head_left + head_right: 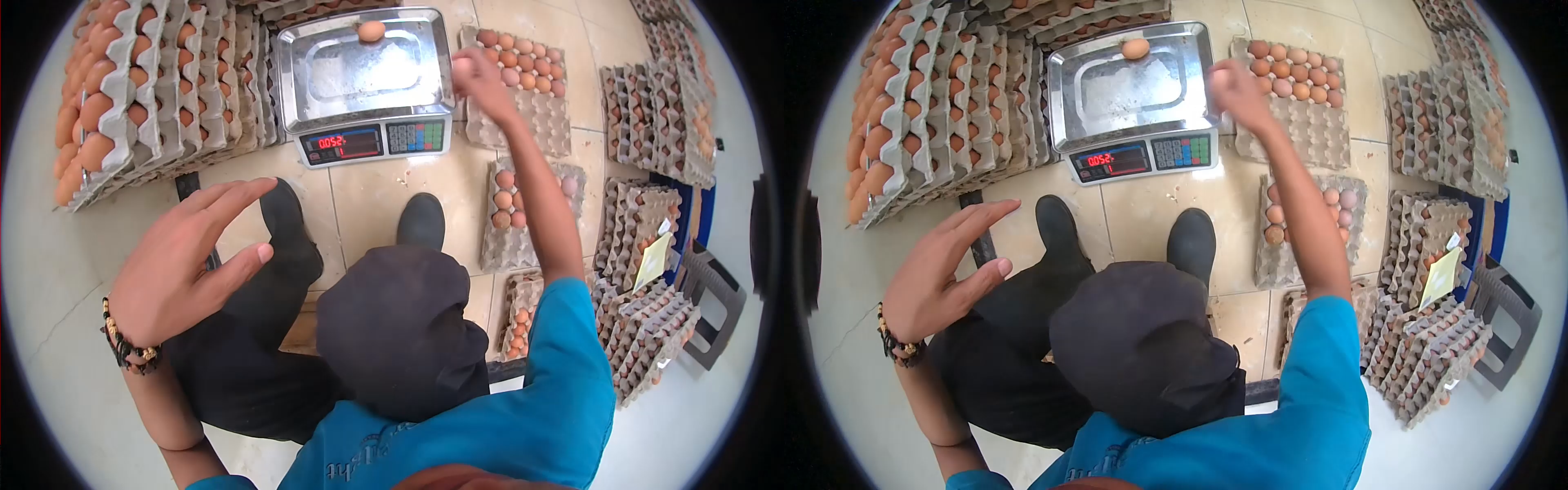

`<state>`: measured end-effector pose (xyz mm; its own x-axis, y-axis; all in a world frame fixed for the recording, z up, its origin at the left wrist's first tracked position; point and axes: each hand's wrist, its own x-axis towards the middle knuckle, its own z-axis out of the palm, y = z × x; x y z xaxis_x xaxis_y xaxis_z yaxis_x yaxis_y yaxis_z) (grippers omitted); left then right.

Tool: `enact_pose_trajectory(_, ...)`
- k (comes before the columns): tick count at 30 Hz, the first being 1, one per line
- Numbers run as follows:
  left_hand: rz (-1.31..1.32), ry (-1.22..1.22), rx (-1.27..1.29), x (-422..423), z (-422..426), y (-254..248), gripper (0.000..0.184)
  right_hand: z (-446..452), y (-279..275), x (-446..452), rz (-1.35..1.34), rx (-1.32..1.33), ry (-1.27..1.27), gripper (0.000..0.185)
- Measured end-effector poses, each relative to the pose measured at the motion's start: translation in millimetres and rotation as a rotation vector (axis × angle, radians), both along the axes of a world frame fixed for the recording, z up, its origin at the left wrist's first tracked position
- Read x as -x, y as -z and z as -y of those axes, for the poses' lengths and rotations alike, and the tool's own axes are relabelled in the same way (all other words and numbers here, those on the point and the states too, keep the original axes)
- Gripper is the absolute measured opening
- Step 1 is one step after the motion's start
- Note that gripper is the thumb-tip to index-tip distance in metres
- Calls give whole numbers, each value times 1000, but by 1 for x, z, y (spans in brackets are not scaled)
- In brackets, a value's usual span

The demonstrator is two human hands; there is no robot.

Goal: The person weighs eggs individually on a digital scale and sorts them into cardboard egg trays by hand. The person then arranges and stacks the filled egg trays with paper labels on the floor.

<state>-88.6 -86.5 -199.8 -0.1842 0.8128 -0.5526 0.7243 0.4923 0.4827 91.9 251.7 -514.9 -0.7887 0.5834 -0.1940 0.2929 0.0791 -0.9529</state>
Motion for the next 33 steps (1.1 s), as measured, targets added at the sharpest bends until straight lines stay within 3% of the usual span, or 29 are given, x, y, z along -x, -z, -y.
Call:
enact_pose_trajectory(1, -4, 1, -12, 0, 1, -2, 55, 19, -9, 24, 109, -399, -78, 37)
enact_pose_trajectory(3, -5, 2, -28, 4, 7, 0, 55, 33, 15, 59, 71, -729, -198, 38)
enact_pose_trajectory(8, 20, -8, -35, 12, 18, 4, 55, 60, -21, 86, 527, -789, -321, 45)
enact_pose_trajectory(11, -3, 10, -73, 13, 23, 2, 55, 57, -4, 103, 190, -1017, 53, 46)
enact_pose_trajectory(14, -6, 16, -78, 8, 18, -3, 54, 38, 33, 141, 108, -1272, 10, 54)
enact_pose_trajectory(15, 4, 21, -73, 5, 14, -6, 53, 31, 47, 151, 188, -975, -226, 56)
enact_pose_trajectory(16, -4, 18, -77, 4, 13, -8, 53, 27, 62, 161, 197, -956, -267, 51)
enact_pose_trajectory(18, 22, 35, -92, 5, 16, -4, 53, 39, 63, 159, 21, -955, -39, 34)
enact_pose_trajectory(19, 22, 31, -74, 3, 17, -4, 53, 48, 30, 144, -9, -777, 3, 30)
enact_pose_trajectory(20, 13, 21, -60, 3, 18, -7, 53, 59, 19, 133, -239, -594, 214, 21)
enact_pose_trajectory(21, -4, 4, -38, 1, 17, -9, 53, 59, 9, 110, -336, -644, 324, 22)
enact_pose_trajectory(23, -26, 50, -21, -3, 14, -11, 53, 74, -11, 40, -534, 139, 508, 24)
enact_pose_trajectory(25, -49, 78, 0, -5, 12, -13, 53, 73, -4, -45, -483, 300, 778, 27)
enact_pose_trajectory(26, -54, 85, 4, -6, 11, -13, 54, 69, 8, -93, -466, 302, 848, 30)
enact_pose_trajectory(27, -56, 94, 12, -8, 9, -13, 54, 61, 30, -140, -303, 127, 900, 32)
enact_pose_trajectory(28, -50, 106, -9, -10, 8, -12, 53, 54, 43, -184, -350, 281, 1074, 32)
enact_pose_trajectory(29, -45, 112, -31, -11, 6, -11, 53, 57, 21, -211, -100, 189, 1224, 33)
enact_pose_trajectory(31, -48, 125, -53, -13, 5, -8, 53, 42, 60, -280, 334, -396, 1240, 38)
enact_pose_trajectory(33, -70, 140, -54, -10, 6, -6, 53, 25, 66, -319, 520, -413, 1245, 45)
